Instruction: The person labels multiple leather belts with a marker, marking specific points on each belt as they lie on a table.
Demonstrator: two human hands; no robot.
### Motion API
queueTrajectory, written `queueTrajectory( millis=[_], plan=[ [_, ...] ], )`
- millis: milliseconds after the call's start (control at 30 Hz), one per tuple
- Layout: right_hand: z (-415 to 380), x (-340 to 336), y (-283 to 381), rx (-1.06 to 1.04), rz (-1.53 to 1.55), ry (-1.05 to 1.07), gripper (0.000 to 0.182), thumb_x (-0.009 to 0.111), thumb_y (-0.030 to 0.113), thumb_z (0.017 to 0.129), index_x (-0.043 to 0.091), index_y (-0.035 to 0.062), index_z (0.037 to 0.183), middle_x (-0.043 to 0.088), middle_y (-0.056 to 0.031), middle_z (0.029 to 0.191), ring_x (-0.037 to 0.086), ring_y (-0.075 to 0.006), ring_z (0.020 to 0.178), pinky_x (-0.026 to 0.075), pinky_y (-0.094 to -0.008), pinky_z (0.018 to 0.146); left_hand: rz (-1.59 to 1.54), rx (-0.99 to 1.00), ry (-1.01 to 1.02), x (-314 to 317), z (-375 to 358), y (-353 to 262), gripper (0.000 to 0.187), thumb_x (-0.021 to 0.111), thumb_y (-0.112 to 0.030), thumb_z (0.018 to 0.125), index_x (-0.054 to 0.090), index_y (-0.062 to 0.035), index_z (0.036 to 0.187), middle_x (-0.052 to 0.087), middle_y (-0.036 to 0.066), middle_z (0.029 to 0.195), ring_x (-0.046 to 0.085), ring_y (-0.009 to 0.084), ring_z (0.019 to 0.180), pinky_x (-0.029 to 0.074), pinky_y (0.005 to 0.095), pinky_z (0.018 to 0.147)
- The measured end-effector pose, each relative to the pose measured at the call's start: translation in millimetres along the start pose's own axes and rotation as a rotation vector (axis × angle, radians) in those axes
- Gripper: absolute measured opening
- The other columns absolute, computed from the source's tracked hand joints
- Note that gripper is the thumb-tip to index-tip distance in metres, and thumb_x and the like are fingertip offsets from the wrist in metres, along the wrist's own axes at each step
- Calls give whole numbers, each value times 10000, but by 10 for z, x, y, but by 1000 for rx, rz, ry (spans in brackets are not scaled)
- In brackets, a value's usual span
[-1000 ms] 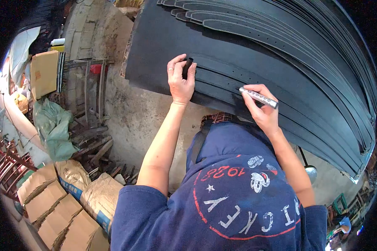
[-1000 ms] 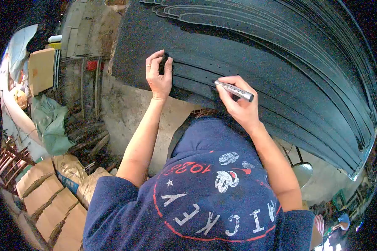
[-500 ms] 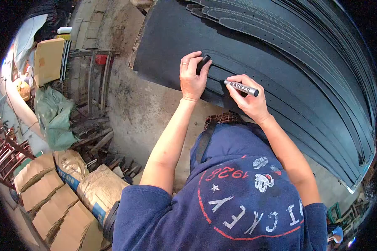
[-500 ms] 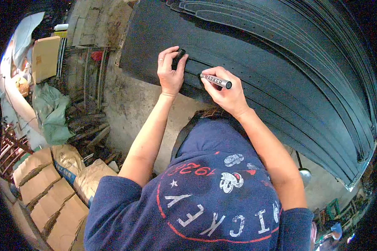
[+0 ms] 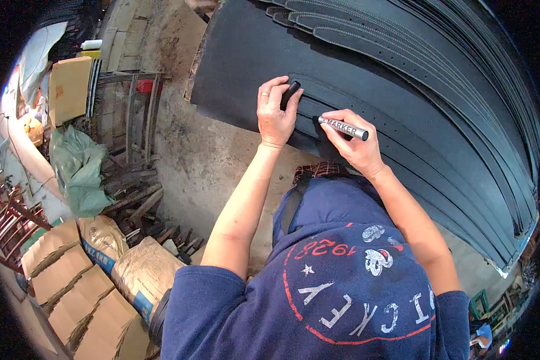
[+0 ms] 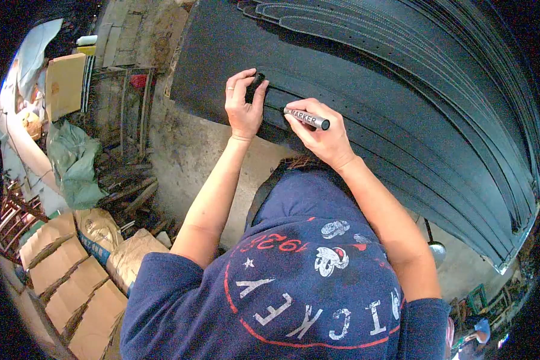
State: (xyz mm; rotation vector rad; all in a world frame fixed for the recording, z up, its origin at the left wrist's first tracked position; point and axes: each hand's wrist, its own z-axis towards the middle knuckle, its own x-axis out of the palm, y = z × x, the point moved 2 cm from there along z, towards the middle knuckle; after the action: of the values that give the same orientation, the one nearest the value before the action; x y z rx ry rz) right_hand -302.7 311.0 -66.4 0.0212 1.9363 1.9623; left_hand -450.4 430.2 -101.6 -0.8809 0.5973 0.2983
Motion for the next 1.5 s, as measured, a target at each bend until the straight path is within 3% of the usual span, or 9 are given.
queueTrajectory(
  millis=[333, 533, 567, 667, 733, 767, 933, 1200, 1500],
  plan=[
    [-2, 25, -20, -185, -23, 25, 169, 710, 43, 811, 646, 19, 966, 662, -125, 923, 650, -277, 811, 512, -332, 723, 9, 16, 3, 12, -6, 8, 209, 759, -63, 765, 611, 5, 896, 641, 132, 1049, 594, 308, 952, 498, 384, 818],
    [-132, -150, 20, 185, 143, -2, 119, 720, 78, 820, 653, 27, 904, 638, -31, 785, 578, -88, 654, 472, -249, 597, 23, 16, 3, -18, 11, -28, 170, 739, -72, 808, 620, -3, 906, 665, 115, 1050, 618, 279, 959, 500, 354, 831],
    [-176, -206, 46, 108, 154, -42, 102, 716, 78, 817, 651, 37, 884, 615, -1, 742, 535, -43, 619, 435, -211, 549, 37, 24, -7, -20, 16, -35, 166, 732, -75, 818, 619, 0, 913, 666, 115, 1052, 617, 275, 954, 501, 351, 831],
    [-376, -482, 88, 154, 95, -60, 88, 714, 55, 812, 654, 46, 875, 618, -1, 750, 547, -46, 633, 434, -196, 565, 38, -7, 15, -9, 2, -19, 146, 711, -62, 835, 621, 0, 931, 666, 113, 1071, 618, 270, 960, 502, 348, 836],
    [-506, -656, 42, 119, 132, -241, 88, 708, 47, 820, 653, 39, 889, 622, -1, 761, 555, -46, 649, 442, -198, 575, 28, 18, 12, -10, 3, -20, 145, 706, -58, 840, 616, 0, 938, 664, 113, 1082, 615, 272, 969, 500, 349, 842],
    [-563, -779, -38, 49, -33, -330, 84, 697, 43, 835, 646, 26, 900, 628, 0, 765, 559, -52, 651, 450, -204, 576, 21, 24, 18, -10, 6, -24, 145, 702, -61, 845, 614, -1, 944, 662, 114, 1088, 609, 274, 984, 494, 353, 853],
    [-799, -1225, -336, 262, 181, -642, 88, 652, 0, 875, 607, 13, 949, 616, -29, 883, 579, -74, 801, 459, -205, 709, 29, 29, 40, -7, 7, 4, 166, 722, -86, 828, 608, 4, 908, 656, 119, 1097, 592, 290, 1006, 490, 374, 857],
    [-775, -1221, -424, 228, 120, -543, 97, 682, 54, 873, 628, 13, 943, 632, -15, 868, 569, -67, 774, 459, -207, 707, 29, 43, 47, -10, 15, 1, 163, 710, -96, 845, 606, 6, 918, 656, 119, 1095, 586, 283, 1003, 480, 375, 873],
    [-716, -1196, -271, 196, -68, -539, 89, 700, 76, 852, 646, 26, 902, 616, 26, 742, 500, -20, 624, 420, -190, 562, 43, 57, 49, -4, 12, 9, 163, 705, -89, 850, 603, 6, 934, 658, 118, 1093, 591, 279, 1001, 478, 374, 876]
  ],
)
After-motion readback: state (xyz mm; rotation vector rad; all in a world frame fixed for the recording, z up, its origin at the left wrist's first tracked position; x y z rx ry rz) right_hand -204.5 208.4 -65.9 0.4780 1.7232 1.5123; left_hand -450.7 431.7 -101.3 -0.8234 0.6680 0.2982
